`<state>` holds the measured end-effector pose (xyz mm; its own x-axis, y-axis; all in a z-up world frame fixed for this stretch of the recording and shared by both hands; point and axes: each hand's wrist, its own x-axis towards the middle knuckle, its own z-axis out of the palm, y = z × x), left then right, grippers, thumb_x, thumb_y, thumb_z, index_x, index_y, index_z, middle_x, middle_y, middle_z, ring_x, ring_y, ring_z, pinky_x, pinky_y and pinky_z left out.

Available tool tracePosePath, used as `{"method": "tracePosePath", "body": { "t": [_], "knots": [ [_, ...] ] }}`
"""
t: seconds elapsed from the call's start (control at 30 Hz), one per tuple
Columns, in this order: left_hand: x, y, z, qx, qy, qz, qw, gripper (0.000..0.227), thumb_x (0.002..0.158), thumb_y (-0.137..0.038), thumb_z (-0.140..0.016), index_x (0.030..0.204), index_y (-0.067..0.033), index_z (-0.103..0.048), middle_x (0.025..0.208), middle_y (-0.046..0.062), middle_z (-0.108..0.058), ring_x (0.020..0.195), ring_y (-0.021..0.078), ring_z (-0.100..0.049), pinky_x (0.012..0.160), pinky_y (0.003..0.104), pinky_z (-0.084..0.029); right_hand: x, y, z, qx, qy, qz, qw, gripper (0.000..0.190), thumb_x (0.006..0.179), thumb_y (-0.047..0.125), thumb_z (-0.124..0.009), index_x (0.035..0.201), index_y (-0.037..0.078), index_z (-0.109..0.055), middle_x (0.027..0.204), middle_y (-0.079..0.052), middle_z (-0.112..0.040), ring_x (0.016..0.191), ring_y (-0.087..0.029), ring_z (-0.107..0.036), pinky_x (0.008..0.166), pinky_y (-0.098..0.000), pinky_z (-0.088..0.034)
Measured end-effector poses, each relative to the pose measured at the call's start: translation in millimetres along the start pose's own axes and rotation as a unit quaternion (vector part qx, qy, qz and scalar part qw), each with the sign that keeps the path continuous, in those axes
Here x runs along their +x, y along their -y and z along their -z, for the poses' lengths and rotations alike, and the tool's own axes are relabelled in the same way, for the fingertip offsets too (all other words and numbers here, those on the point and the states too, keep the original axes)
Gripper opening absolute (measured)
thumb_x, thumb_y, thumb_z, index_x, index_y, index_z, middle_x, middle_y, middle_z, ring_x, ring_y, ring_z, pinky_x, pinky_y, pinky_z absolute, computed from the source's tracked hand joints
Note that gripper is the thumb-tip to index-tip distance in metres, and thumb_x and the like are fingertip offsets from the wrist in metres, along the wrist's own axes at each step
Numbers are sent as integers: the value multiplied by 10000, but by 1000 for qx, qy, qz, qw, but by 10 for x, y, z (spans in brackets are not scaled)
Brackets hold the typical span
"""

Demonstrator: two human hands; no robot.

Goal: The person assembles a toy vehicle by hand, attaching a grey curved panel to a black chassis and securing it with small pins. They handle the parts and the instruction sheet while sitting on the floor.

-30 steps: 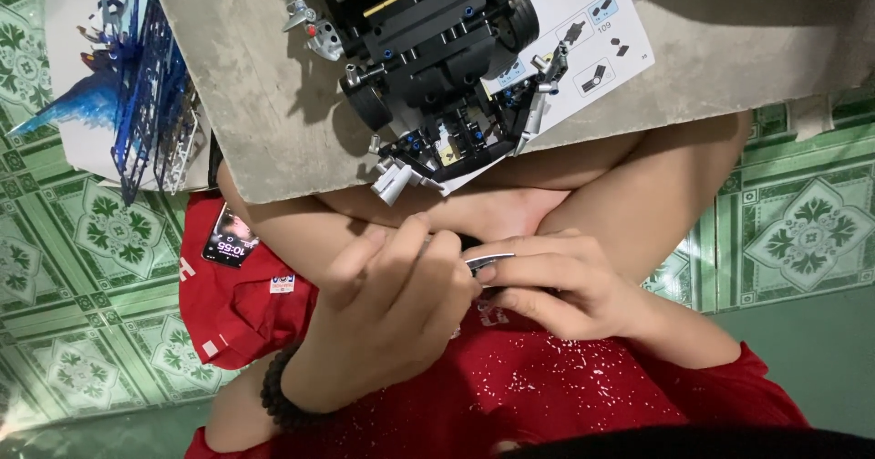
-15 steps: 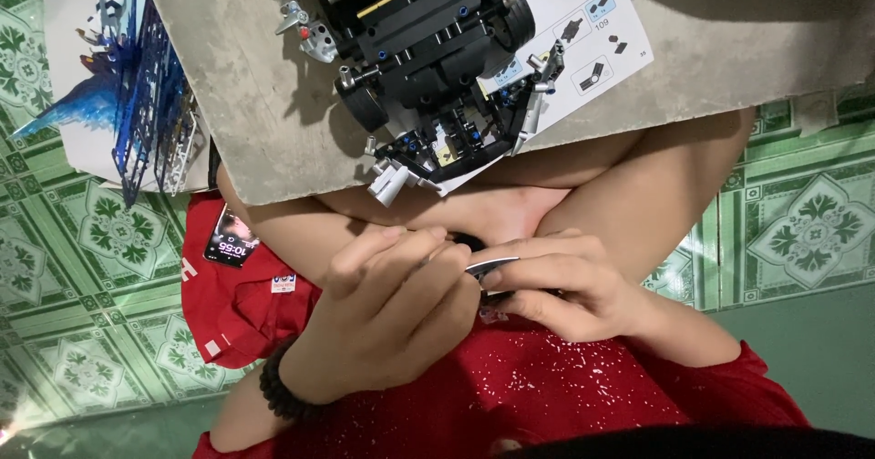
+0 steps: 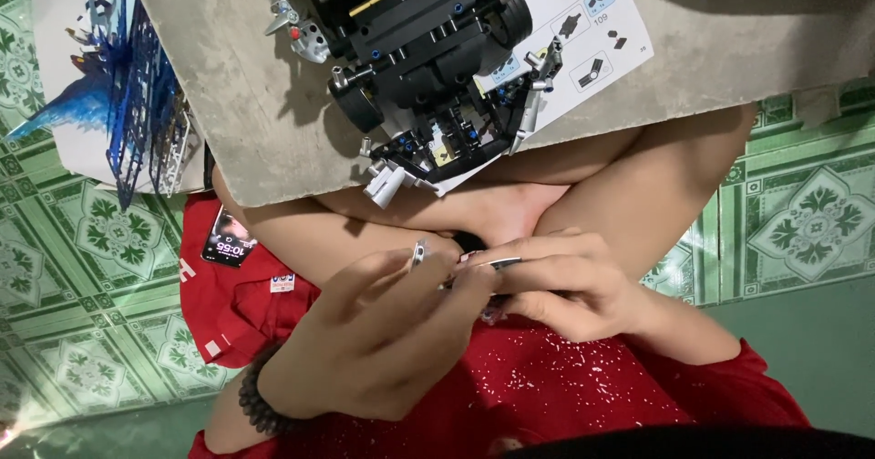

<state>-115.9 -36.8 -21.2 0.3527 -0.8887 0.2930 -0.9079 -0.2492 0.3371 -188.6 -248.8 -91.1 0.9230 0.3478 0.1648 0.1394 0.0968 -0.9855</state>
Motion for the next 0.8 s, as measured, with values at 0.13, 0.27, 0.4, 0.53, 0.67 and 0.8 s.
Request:
{"method": "tracePosePath", "body": {
  "t": [0.13,0.27,0.4,0.53,0.67,0.8],
  "knots": [
    [38,30,51,28,47,-35,998,163,878,-102,-645,1040,-115,-657,1164,10,-571,1088,173,-545,818,315,-457,-41,-51,-2,-8,9,20,1000,145,825,7,-572,957,-34,-615,1105,-169,-633,711,-183,-711,635,-251,-595],
    [52,48,35,-9,48,-23,999,151,891,-130,-598,1033,-85,-618,1146,22,-583,1051,178,-554,844,327,-412,-30,-56,-4,4,9,18,1000,140,828,-8,-567,958,-43,-606,1109,-177,-627,711,-186,-713,654,-254,-610],
    [26,63,13,-34,38,3,999,146,881,-121,-624,1015,-68,-646,1220,71,-551,1101,228,-538,867,356,-373,-48,-77,32,-22,-7,8,1000,279,758,0,-612,1028,-46,-558,907,-147,-706,612,-176,-711,536,-231,-553],
    [22,22,-4,-71,12,113,991,354,833,-248,-767,1110,-74,-632,1196,38,-565,1074,203,-550,942,400,-410,-73,-77,81,-46,13,-3,999,503,769,-26,-622,1218,23,-400,874,-80,-719,692,-156,-726,578,-223,-565],
    [26,18,-96,-121,-27,121,985,221,816,-144,-757,1000,-87,-649,1168,36,-566,1086,218,-533,951,416,-425,-31,-40,98,-62,20,-4,998,518,799,20,-625,1251,48,-375,843,-52,-734,698,-144,-729,579,-214,-546],
    [-25,23,-197,-236,-10,137,962,246,767,-121,-738,967,-43,-618,1166,79,-577,1128,317,-543,983,492,-426,4,58,94,-46,4,-63,997,585,706,-1,-722,1213,27,-431,1046,-120,-696,853,-192,-740,701,-263,-600]
  ]
}}
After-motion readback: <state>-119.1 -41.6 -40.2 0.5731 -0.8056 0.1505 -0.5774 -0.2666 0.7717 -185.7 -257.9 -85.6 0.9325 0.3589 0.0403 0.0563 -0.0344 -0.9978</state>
